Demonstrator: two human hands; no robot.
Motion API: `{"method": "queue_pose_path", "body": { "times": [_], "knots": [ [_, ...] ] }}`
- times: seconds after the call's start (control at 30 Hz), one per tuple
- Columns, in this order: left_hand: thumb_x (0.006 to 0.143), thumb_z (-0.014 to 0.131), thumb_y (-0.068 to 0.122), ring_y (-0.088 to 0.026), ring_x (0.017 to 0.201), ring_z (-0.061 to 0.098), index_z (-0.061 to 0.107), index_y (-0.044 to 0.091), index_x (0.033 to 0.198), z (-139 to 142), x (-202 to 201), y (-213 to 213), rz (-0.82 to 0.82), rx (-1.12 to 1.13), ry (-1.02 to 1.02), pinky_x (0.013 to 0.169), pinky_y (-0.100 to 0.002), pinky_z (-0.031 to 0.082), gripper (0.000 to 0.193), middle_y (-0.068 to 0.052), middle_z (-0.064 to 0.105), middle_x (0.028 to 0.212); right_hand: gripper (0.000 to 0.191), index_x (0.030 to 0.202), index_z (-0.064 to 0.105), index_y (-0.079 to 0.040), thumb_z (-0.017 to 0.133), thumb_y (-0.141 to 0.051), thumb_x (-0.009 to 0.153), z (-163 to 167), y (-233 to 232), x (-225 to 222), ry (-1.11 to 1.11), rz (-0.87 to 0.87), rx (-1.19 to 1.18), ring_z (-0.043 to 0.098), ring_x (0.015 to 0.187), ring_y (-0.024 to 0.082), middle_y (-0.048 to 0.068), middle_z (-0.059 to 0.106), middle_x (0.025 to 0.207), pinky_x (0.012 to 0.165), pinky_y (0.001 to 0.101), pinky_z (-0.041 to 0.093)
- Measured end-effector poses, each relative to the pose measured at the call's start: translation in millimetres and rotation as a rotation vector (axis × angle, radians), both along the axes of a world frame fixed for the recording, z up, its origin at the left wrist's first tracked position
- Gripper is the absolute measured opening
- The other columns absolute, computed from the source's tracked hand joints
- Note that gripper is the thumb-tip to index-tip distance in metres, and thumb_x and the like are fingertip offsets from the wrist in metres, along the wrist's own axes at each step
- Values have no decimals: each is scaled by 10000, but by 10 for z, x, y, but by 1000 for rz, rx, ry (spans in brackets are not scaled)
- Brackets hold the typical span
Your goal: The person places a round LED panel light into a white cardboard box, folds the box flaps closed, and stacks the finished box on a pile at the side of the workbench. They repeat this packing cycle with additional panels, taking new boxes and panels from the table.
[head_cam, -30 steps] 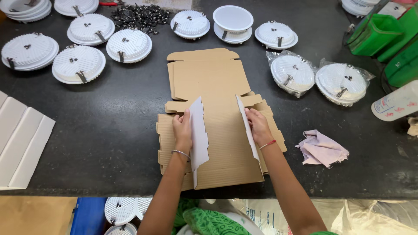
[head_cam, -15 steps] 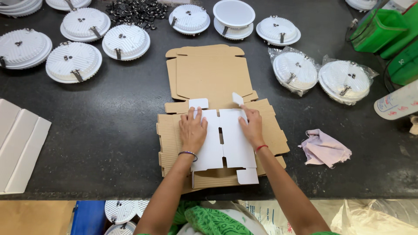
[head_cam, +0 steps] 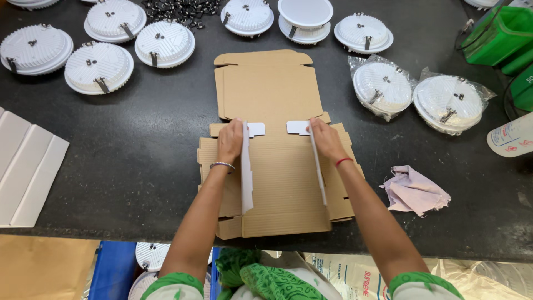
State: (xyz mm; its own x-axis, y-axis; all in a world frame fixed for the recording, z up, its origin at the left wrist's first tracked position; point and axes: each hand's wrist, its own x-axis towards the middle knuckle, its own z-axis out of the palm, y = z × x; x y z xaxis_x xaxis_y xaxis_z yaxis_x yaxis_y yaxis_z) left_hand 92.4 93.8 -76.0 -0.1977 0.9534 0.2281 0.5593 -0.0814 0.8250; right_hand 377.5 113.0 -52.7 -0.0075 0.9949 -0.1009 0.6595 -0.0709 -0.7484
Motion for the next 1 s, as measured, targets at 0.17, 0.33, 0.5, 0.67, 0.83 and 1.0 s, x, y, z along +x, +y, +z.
{"method": "queue_pose_path", "body": {
  "times": [0.17, 0.33, 0.5, 0.67, 0.83, 1.0],
  "knots": [
    [1055, 323, 410, -342, 951, 712, 769, 39, 904, -21, -125, 3, -17, -48, -139, 921, -422, 515, 599, -173, 761, 952, 646, 1105, 704, -16, 306, -525, 1086, -18, 76, 210, 249, 119, -27, 678, 1127, 199, 88, 762, 1140, 1028, 320, 469],
    [1075, 366, 393, -161, 1016, 658, 595, 82, 1271, 40, -383, -518, -59, -42, -660, 888, -290, 540, 433, -22, 619, 1257, 641, 1326, 608, 7, 346, -528, 1088, -123, -230, 588, 666, 17, 62, 647, 1207, 179, 106, 686, 1277, 1067, 326, 491],
    [1187, 385, 221, -153, 916, 475, 495, 36, 997, 45, -141, -2098, 280, 373, -318, 865, -316, 433, 287, -57, 489, 1026, 430, 1020, 570, -29, 365, -359, 1204, -277, -1758, 916, 725, -264, 260, 569, 872, 172, 89, 620, 961, 850, 340, 502],
    [902, 690, 198, -335, 1157, 585, 568, 2, 1245, 98, 399, -2880, -143, 133, 78, 941, -418, 487, 414, -170, 615, 1249, 186, 1019, 632, -76, 549, -242, 1025, -198, -2762, 526, 124, 217, 492, 611, 1147, 284, 115, 663, 1216, 993, 389, 483],
    [854, 705, 126, -381, 1193, 591, 593, 72, 1356, 245, 483, -2724, -186, 104, 379, 985, -480, 508, 517, -153, 627, 1335, 251, 1166, 704, -90, 674, -210, 947, 178, -2878, 316, -146, 320, 470, 594, 1239, 283, 53, 671, 1272, 1073, 432, 439],
    [952, 660, 125, -342, 1155, 658, 606, 66, 1377, 438, 505, -2616, -133, 58, 341, 883, -411, 563, 432, -130, 645, 1343, 339, 1267, 673, -44, 677, -152, 946, 352, -2874, -31, -168, 508, 548, 563, 1319, 284, 81, 649, 1347, 1112, 441, 421]
  ]
}}
